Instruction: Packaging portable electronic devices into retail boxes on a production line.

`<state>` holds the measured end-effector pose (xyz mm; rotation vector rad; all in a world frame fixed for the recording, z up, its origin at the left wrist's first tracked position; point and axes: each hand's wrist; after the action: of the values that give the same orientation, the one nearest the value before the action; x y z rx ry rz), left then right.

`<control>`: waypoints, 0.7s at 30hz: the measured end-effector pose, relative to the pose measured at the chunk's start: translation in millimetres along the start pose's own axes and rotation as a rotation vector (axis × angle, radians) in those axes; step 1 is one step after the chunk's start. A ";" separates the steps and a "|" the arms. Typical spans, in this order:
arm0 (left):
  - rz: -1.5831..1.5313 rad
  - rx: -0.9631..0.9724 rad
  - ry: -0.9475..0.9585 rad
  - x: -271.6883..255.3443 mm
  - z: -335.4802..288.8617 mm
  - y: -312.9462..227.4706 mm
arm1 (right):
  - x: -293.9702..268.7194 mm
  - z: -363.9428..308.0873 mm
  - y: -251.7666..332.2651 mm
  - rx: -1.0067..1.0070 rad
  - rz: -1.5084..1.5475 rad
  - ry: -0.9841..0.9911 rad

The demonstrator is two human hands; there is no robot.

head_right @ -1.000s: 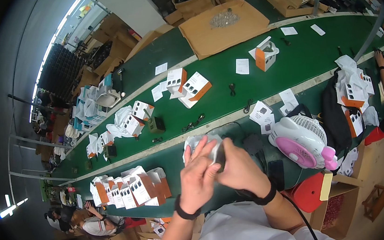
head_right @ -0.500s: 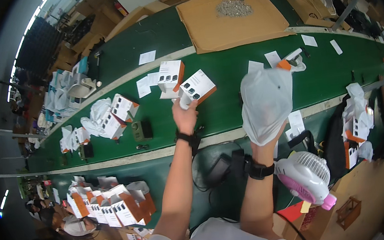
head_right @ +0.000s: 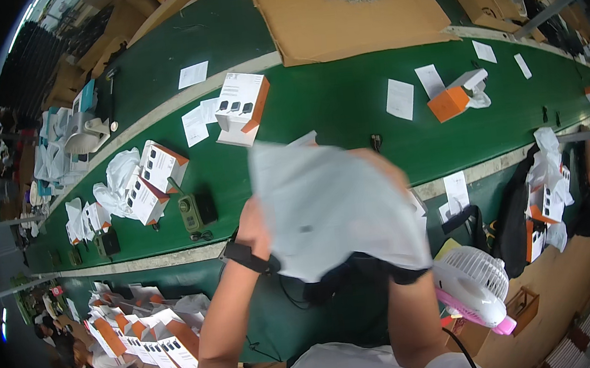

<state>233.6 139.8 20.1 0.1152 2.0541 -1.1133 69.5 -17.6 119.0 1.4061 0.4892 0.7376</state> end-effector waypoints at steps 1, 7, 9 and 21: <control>-0.400 0.048 0.062 -7.2 -8.7 -2.9 | 20.2 8.3 0.6 -0.058 0.126 0.190; 0.112 0.134 0.116 -28.7 -10.5 -5.4 | 31.0 6.5 -43.6 -0.028 -0.085 0.128; 0.149 0.235 -0.017 -0.3 -13.4 25.7 | 33.1 4.1 -35.2 -0.115 -0.301 0.094; -0.026 0.171 -0.236 53.2 -22.0 4.1 | 57.8 -9.2 -38.4 -0.225 -1.105 0.329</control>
<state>185.5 144.3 -11.5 0.0400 1.7561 -1.2553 109.4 29.9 86.7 0.6184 1.2533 0.0899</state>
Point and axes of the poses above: each hand's wrist, its own z-axis towards the middle knuckle, its own x-axis out of the palm, y = z × x, and after that the axes turned 8 degrees about -x, right-handed
